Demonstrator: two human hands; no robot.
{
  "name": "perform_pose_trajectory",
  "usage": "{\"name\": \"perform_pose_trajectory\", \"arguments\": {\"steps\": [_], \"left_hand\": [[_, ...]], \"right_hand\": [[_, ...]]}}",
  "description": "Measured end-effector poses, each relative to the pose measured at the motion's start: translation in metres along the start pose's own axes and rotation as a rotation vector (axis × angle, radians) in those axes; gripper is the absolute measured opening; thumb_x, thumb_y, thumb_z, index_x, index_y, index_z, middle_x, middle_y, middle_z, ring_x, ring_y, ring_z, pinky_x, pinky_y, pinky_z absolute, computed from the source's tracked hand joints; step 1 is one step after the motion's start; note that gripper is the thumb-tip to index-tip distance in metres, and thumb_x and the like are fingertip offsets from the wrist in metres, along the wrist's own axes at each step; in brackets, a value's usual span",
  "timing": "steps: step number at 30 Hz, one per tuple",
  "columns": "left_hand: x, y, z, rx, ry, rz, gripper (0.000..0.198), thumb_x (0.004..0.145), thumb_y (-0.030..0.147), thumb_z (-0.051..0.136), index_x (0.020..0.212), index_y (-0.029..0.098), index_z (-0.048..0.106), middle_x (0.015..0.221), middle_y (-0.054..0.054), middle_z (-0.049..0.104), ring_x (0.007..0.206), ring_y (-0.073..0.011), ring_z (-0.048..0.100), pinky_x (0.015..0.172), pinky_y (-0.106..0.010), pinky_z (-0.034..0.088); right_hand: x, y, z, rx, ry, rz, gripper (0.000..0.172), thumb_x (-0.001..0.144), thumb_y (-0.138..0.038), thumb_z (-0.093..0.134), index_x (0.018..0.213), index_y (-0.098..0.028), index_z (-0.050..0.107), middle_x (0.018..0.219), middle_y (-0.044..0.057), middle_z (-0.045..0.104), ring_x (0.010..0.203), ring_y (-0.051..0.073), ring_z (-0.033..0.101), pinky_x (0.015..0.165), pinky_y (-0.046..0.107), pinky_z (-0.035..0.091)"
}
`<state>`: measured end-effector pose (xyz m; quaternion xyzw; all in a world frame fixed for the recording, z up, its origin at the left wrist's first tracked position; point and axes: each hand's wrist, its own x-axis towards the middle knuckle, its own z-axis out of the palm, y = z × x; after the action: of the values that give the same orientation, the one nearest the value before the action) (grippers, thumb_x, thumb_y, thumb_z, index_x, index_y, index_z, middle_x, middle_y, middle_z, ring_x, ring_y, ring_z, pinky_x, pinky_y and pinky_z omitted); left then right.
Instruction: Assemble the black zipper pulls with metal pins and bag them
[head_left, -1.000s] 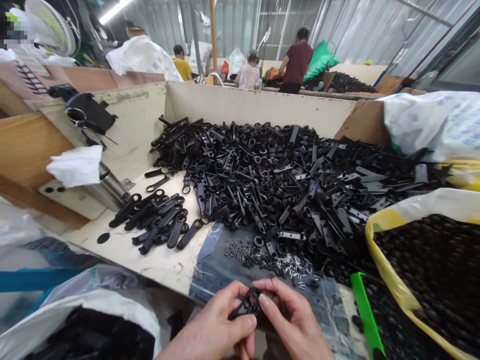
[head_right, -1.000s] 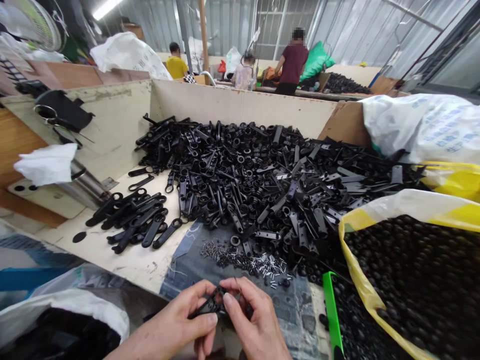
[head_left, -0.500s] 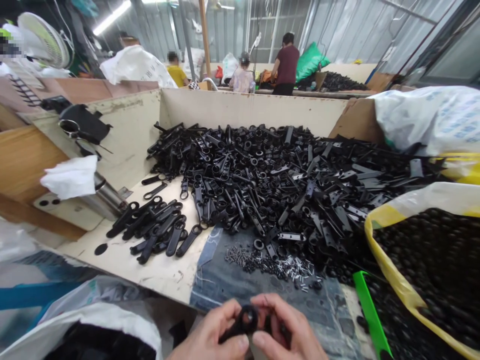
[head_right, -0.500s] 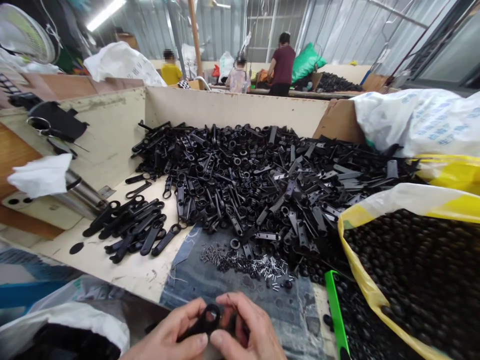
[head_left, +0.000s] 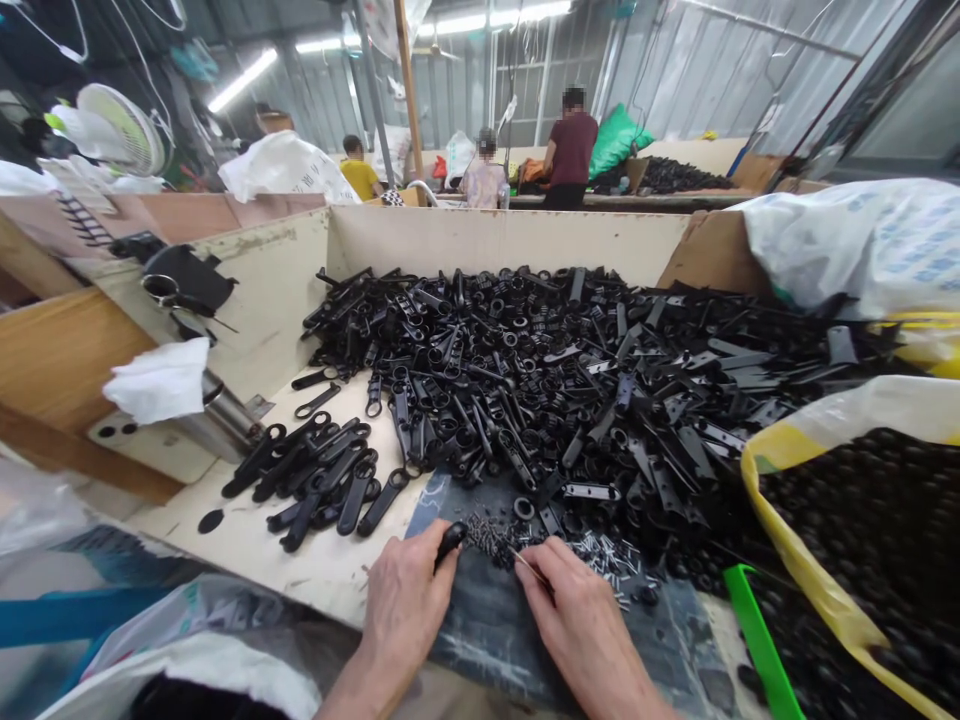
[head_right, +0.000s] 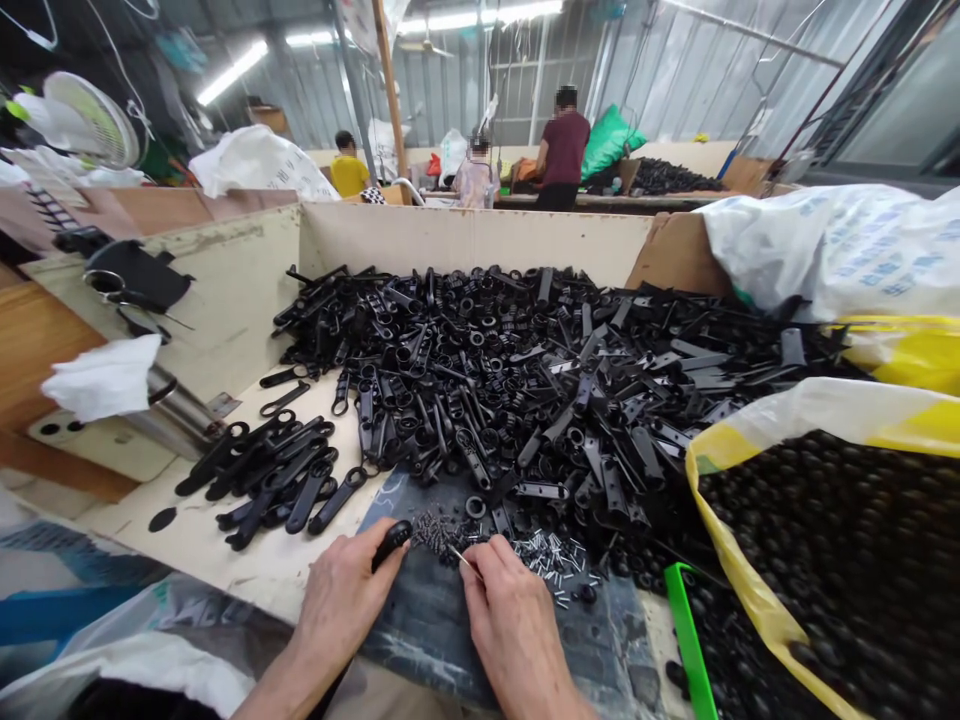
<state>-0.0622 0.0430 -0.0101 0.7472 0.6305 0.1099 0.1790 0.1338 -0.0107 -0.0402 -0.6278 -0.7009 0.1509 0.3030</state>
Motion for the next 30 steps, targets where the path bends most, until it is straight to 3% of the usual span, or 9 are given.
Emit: {"name": "perform_pose_trajectory", "arguments": {"steps": [4, 8, 11, 16, 20, 24, 28, 30], "left_hand": [[0.003, -0.002, -0.002, 0.018, -0.040, 0.090, 0.024, 0.097, 0.018, 0.052, 0.104, 0.026, 0.073, 0.094, -0.008, 0.083, 0.087, -0.0332, 0.074, 0.073, -0.035, 0.041], [0.009, -0.011, -0.002, -0.011, -0.066, 0.206, 0.027, 0.095, 0.010, 0.053, 0.102, 0.027, 0.073, 0.097, -0.005, 0.083, 0.093, -0.0291, 0.075, 0.083, -0.036, 0.041], [0.012, -0.019, -0.002, -0.057, -0.050, 0.237, 0.018, 0.099, 0.022, 0.054, 0.094, 0.026, 0.071, 0.087, -0.004, 0.081, 0.085, -0.0270, 0.073, 0.077, -0.034, 0.042], [0.005, -0.024, -0.001, -0.167, 0.026, 0.196, 0.024, 0.101, 0.036, 0.054, 0.088, 0.026, 0.071, 0.079, -0.003, 0.078, 0.074, -0.0246, 0.070, 0.066, -0.030, 0.043], [-0.001, -0.015, 0.003, -0.206, 0.034, 0.226, 0.018, 0.097, 0.024, 0.055, 0.096, 0.025, 0.073, 0.084, -0.005, 0.080, 0.077, -0.0267, 0.072, 0.071, -0.033, 0.043], [-0.004, -0.005, 0.009, -0.210, 0.001, 0.273, 0.021, 0.089, 0.013, 0.053, 0.091, 0.023, 0.071, 0.084, -0.009, 0.078, 0.082, -0.0314, 0.071, 0.078, -0.040, 0.040], [-0.004, -0.001, 0.008, -0.311, 0.017, 0.178, 0.021, 0.101, 0.030, 0.048, 0.092, 0.022, 0.065, 0.080, -0.007, 0.074, 0.075, -0.0259, 0.068, 0.071, -0.035, 0.045], [-0.005, 0.001, 0.008, -0.490, -0.015, 0.117, 0.030, 0.103, 0.043, 0.048, 0.086, 0.023, 0.062, 0.069, -0.002, 0.068, 0.070, -0.0212, 0.066, 0.067, -0.029, 0.046]], "right_hand": [[0.003, -0.005, 0.002, -0.036, -0.025, -0.006, 0.033, 0.109, -0.027, 0.039, 0.088, -0.024, 0.064, 0.086, 0.004, 0.069, 0.073, 0.022, 0.074, 0.063, 0.030, 0.051], [0.004, -0.008, 0.005, -0.066, -0.046, -0.001, 0.028, 0.105, -0.021, 0.042, 0.089, -0.024, 0.064, 0.087, 0.004, 0.069, 0.071, 0.021, 0.073, 0.061, 0.029, 0.048], [0.001, -0.008, 0.003, -0.001, -0.044, 0.021, 0.024, 0.103, -0.021, 0.045, 0.089, -0.024, 0.064, 0.086, 0.003, 0.069, 0.072, 0.020, 0.071, 0.062, 0.029, 0.047], [-0.006, -0.011, -0.007, 0.224, -0.012, 0.101, 0.024, 0.102, -0.030, 0.052, 0.087, -0.024, 0.070, 0.079, 0.001, 0.068, 0.066, 0.018, 0.064, 0.062, 0.027, 0.046], [-0.004, -0.018, -0.009, 0.391, 0.033, 0.246, 0.025, 0.098, -0.038, 0.060, 0.083, -0.024, 0.074, 0.071, -0.001, 0.069, 0.060, 0.017, 0.061, 0.057, 0.025, 0.044], [0.003, -0.024, -0.006, 0.478, 0.036, 0.278, 0.023, 0.093, -0.041, 0.063, 0.086, -0.022, 0.075, 0.071, 0.000, 0.074, 0.061, 0.017, 0.062, 0.058, 0.025, 0.045], [0.003, -0.023, -0.003, 0.643, 0.037, 0.356, 0.033, 0.090, -0.051, 0.068, 0.085, -0.020, 0.077, 0.070, 0.001, 0.071, 0.060, 0.017, 0.057, 0.057, 0.025, 0.043], [0.003, -0.022, 0.000, 0.757, 0.071, 0.383, 0.038, 0.089, -0.057, 0.070, 0.084, -0.020, 0.076, 0.068, 0.000, 0.066, 0.058, 0.015, 0.052, 0.055, 0.025, 0.041]]}}
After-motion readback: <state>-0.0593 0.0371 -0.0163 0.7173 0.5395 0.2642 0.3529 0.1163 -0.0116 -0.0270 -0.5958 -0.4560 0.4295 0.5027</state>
